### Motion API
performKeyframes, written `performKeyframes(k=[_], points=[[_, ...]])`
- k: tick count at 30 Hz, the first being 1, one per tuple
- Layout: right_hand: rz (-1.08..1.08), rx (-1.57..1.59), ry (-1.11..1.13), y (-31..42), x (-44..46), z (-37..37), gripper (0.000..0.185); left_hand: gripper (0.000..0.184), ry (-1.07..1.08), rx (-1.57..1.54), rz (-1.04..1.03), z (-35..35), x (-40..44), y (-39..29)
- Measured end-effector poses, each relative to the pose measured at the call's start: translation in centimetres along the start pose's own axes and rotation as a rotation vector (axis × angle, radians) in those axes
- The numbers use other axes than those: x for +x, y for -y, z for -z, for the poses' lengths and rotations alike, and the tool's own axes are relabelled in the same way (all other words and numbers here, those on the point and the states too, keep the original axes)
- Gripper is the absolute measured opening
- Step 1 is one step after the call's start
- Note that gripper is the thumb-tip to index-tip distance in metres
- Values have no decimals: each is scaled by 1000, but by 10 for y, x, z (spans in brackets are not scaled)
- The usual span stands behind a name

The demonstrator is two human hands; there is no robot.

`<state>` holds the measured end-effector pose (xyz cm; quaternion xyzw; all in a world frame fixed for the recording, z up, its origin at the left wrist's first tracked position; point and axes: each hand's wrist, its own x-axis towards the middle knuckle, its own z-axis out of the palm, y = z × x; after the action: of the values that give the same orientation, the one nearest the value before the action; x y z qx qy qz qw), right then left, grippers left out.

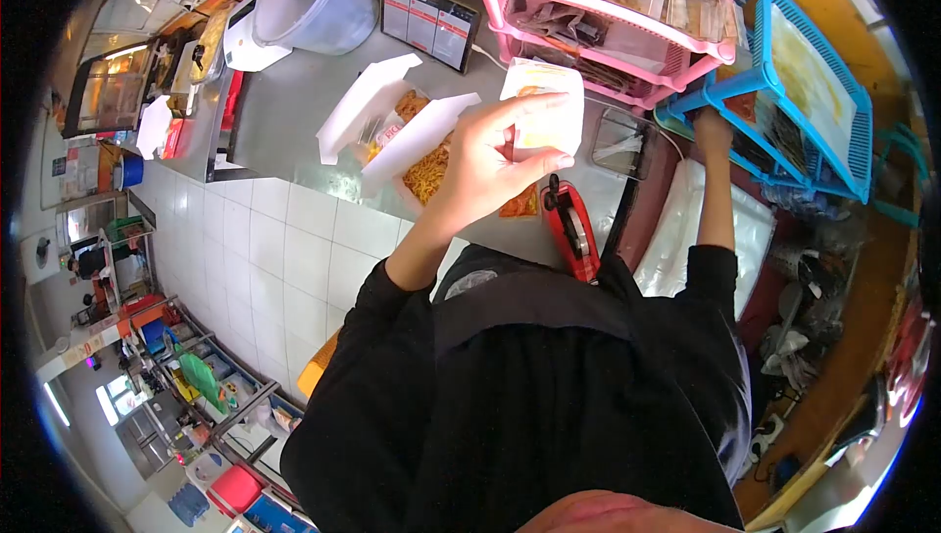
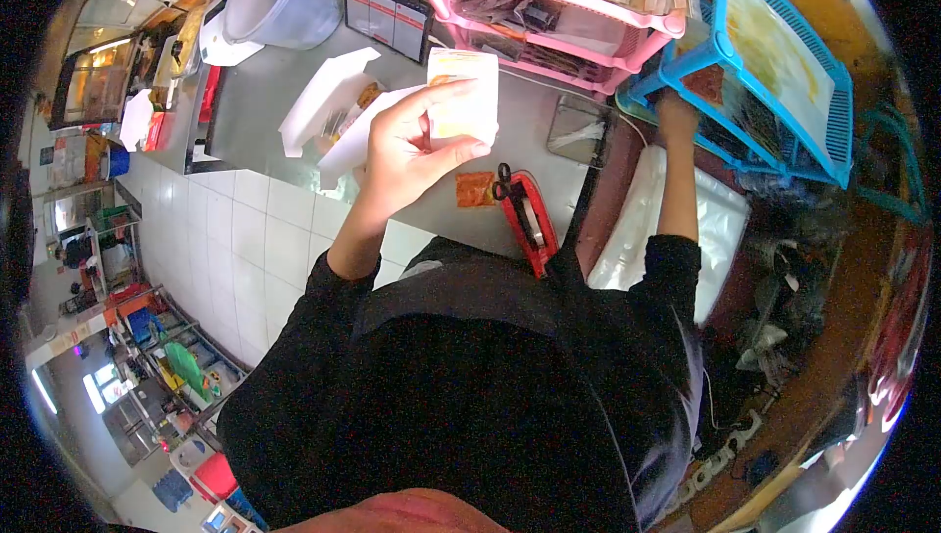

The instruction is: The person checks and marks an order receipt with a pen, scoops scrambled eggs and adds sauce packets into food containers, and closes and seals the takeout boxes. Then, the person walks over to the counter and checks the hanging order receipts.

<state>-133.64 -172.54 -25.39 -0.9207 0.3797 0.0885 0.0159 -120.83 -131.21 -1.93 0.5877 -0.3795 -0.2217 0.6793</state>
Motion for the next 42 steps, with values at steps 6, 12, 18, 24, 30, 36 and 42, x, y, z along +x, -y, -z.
performKeyframes(k=[6,12,18,24,30,36,42], points=[[37,195,-716,36,-119,16,42,68,-43,-41,-12,1,-1,-5],[295,973,-674,131,-210,65,32,93,-44,-124,-14,8,-7,-9],[722,935,-778,196,-180,134,34,99,-103,-154,15,20,-18,-19],[799,565,-327,226,-155,106,55,100,-165,-116,9,47,-55,-35],[621,434,-315,264,-232,98,64,102,-250,-43,-86,106,-119,-58],[900,961,-435,438,-348,133,26,109,-382,71,-126,198,-246,-106],[1317,501,127,596,-454,68,19,108,-616,184,-150,305,-396,-180]])
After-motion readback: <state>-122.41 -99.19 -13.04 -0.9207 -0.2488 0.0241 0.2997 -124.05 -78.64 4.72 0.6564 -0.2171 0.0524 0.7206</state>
